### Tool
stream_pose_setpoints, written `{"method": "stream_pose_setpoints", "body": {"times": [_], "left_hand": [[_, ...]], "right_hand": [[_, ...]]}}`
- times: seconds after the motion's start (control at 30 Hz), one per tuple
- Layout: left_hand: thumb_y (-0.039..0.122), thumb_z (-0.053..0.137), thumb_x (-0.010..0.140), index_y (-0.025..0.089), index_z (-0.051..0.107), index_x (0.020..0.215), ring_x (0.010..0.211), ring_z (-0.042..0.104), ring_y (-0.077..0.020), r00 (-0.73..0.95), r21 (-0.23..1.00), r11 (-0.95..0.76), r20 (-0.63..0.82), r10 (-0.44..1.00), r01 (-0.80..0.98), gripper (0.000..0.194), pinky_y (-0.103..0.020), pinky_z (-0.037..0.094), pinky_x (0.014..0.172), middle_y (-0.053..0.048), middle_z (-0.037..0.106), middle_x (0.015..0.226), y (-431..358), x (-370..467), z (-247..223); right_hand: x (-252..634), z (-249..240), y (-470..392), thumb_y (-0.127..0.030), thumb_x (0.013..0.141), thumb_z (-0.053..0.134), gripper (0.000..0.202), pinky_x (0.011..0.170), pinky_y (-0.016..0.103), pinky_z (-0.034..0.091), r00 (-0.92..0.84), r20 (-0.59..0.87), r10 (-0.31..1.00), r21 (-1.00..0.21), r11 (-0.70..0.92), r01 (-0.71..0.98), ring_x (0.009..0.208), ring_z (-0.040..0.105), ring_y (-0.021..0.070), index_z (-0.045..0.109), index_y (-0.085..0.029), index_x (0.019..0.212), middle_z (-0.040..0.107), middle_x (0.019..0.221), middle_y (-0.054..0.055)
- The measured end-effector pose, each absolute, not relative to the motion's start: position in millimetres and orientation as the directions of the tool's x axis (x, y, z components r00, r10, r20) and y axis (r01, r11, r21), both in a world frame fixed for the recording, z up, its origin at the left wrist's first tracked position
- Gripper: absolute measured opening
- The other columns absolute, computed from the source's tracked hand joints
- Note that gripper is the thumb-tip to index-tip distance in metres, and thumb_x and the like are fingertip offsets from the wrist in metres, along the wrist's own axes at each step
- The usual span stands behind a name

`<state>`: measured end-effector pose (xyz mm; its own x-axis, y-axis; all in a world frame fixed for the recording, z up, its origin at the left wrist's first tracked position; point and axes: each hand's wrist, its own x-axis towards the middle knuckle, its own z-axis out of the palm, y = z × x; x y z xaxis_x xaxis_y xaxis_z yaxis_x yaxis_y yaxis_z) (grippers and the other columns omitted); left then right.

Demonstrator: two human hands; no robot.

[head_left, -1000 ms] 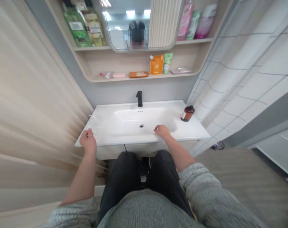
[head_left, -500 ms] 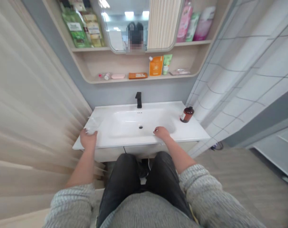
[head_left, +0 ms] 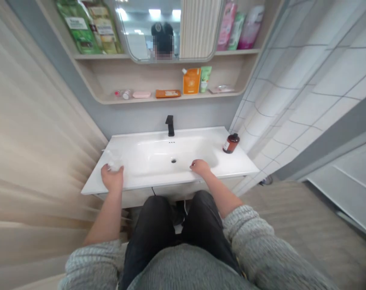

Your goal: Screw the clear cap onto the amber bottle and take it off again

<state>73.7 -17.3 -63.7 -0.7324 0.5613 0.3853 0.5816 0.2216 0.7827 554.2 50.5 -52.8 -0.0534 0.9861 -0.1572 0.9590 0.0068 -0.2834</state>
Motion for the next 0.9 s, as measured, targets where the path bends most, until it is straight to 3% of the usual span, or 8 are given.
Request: {"method": "stream_pose_setpoints", "body": {"times": [0.27, 0.4, 0.47, 0.57, 0.67, 0.77, 0.9], "left_hand": [[0.039, 0.090, 0.077, 0.015, 0.056, 0.143, 0.127, 0.066, -0.0323, -0.700, 0.759, 0.193, 0.430, 0.570, 0.622, 0.078, -0.053, 0.050, 0.121, -0.015, 0.066, 0.138, -23, 97, -55], [0.040, 0.088, 0.081, 0.017, 0.056, 0.144, 0.123, 0.068, -0.0302, -0.546, 0.738, 0.079, 0.419, 0.726, 0.671, 0.074, -0.049, 0.053, 0.117, -0.015, 0.065, 0.137, -29, 155, -49], [0.039, 0.085, 0.084, 0.016, 0.059, 0.142, 0.120, 0.070, -0.0294, -0.423, 0.741, -0.013, 0.398, 0.814, 0.671, 0.067, -0.044, 0.057, 0.109, -0.017, 0.064, 0.137, -32, 196, -45], [0.041, 0.085, 0.085, 0.020, 0.063, 0.139, 0.118, 0.070, -0.0292, -0.284, 0.745, -0.081, 0.349, 0.893, 0.662, 0.063, -0.043, 0.057, 0.107, -0.015, 0.065, 0.134, -37, 259, -36], [0.044, 0.089, 0.081, 0.021, 0.063, 0.141, 0.118, 0.071, -0.0299, -0.250, 0.760, -0.092, 0.323, 0.913, 0.643, 0.069, -0.044, 0.058, 0.108, -0.014, 0.065, 0.130, -42, 311, -26], [0.046, 0.088, 0.084, 0.020, 0.063, 0.144, 0.117, 0.072, -0.0303, -0.143, 0.764, -0.154, 0.307, 0.941, 0.627, 0.070, -0.044, 0.060, 0.105, -0.016, 0.065, 0.131, -47, 338, -20], [0.047, 0.073, 0.099, 0.024, 0.052, 0.158, 0.129, 0.069, -0.0293, 0.184, 0.690, -0.396, 0.363, 0.913, 0.606, 0.067, -0.044, 0.057, 0.112, -0.016, 0.065, 0.144, -48, 323, -20]], "right_hand": [[552, -48, 48, -0.040, 0.094, 0.070, 0.026, 0.090, 0.030, 0.055, -0.032, -0.153, 0.988, -0.339, -0.022, 0.940, 0.113, 0.075, 0.0268, 0.084, -0.025, 0.110, 0.083, 0.117, 0.010], [552, -43, 35, -0.040, 0.092, 0.076, 0.040, 0.094, 0.031, 0.055, -0.111, -0.029, 0.993, -0.466, 0.085, 0.881, 0.103, 0.074, 0.0231, 0.077, -0.026, 0.129, 0.080, 0.106, 0.005], [543, -43, 22, -0.035, 0.087, 0.081, 0.059, 0.099, 0.034, 0.056, -0.209, 0.118, 0.971, -0.580, 0.239, 0.779, 0.104, 0.072, 0.0225, 0.068, -0.025, 0.144, 0.077, 0.119, 0.006], [516, -46, -5, -0.034, 0.078, 0.088, 0.091, 0.108, 0.043, 0.058, -0.353, 0.320, 0.879, -0.712, 0.469, 0.523, 0.124, 0.068, 0.0276, 0.051, -0.028, 0.162, 0.063, 0.153, 0.012], [488, -48, -31, -0.030, 0.075, 0.087, 0.106, 0.122, 0.051, 0.051, -0.334, 0.427, 0.841, -0.758, 0.534, 0.376, 0.146, 0.058, 0.0332, 0.037, -0.029, 0.169, 0.051, 0.167, 0.014], [480, -45, -44, -0.028, 0.077, 0.082, 0.096, 0.123, 0.052, 0.050, -0.147, 0.416, 0.898, -0.810, 0.439, 0.390, 0.141, 0.063, 0.0328, 0.040, -0.027, 0.163, 0.060, 0.157, 0.014], [521, -36, -45, -0.040, 0.080, 0.082, 0.073, 0.117, 0.048, 0.054, 0.029, 0.406, 0.913, -0.802, 0.341, 0.490, 0.127, 0.069, 0.0314, 0.053, -0.025, 0.145, 0.070, 0.141, 0.012]]}}
